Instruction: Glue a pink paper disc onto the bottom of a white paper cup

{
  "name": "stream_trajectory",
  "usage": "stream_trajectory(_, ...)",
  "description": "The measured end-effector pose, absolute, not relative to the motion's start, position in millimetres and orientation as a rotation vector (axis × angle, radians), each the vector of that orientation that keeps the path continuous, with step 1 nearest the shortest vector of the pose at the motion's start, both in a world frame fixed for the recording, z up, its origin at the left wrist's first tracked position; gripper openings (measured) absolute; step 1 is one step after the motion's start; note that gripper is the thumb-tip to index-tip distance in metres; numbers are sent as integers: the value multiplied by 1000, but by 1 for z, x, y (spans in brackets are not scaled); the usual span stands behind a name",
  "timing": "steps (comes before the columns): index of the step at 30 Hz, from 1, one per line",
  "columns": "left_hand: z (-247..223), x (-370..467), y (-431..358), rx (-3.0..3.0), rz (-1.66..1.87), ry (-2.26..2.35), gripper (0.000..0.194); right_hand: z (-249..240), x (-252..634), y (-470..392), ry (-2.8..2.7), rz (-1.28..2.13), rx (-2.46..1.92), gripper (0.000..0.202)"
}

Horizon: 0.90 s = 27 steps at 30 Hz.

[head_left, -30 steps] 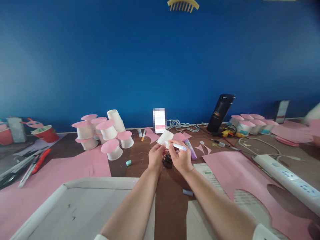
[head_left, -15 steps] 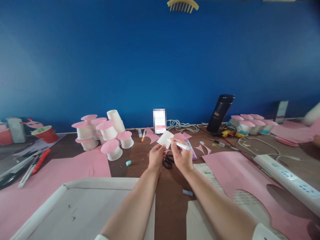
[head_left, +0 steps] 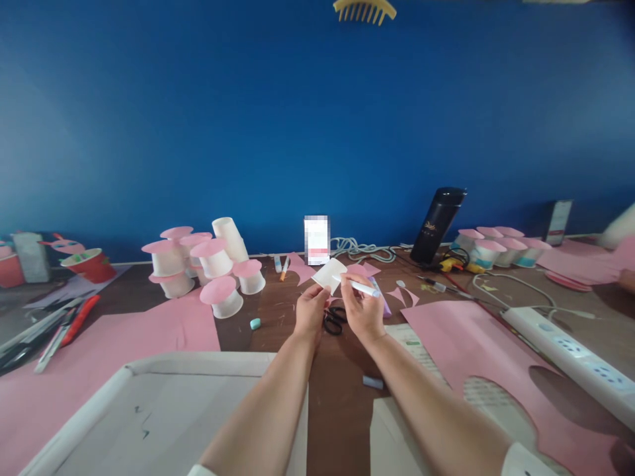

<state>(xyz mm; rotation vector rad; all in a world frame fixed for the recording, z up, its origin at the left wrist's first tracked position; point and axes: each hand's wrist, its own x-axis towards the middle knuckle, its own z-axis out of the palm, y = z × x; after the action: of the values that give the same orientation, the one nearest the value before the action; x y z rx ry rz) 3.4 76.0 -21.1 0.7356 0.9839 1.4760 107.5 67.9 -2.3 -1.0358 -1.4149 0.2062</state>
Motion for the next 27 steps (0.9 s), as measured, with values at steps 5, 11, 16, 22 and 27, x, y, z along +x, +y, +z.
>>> stream_trajectory(5,-19,3,74,738,1480,985,24,-2,108,67,-1420,194,-1037,17)
stream_trajectory(11,-18,4,74,762,1468,1016,25,-3,108,68,-1432,220,-1050,16)
stream_trajectory(16,-19,4,75,781,1467,1011,28,-3,108,68,-1431,232,-1051,16)
stream_trajectory(22,-18,4,74,783,1456,1036,28,-5,108,69,-1438,250,-1061,16)
stream_trajectory(27,-19,4,75,787,1468,1044,25,-3,108,69,-1450,207,-1058,16)
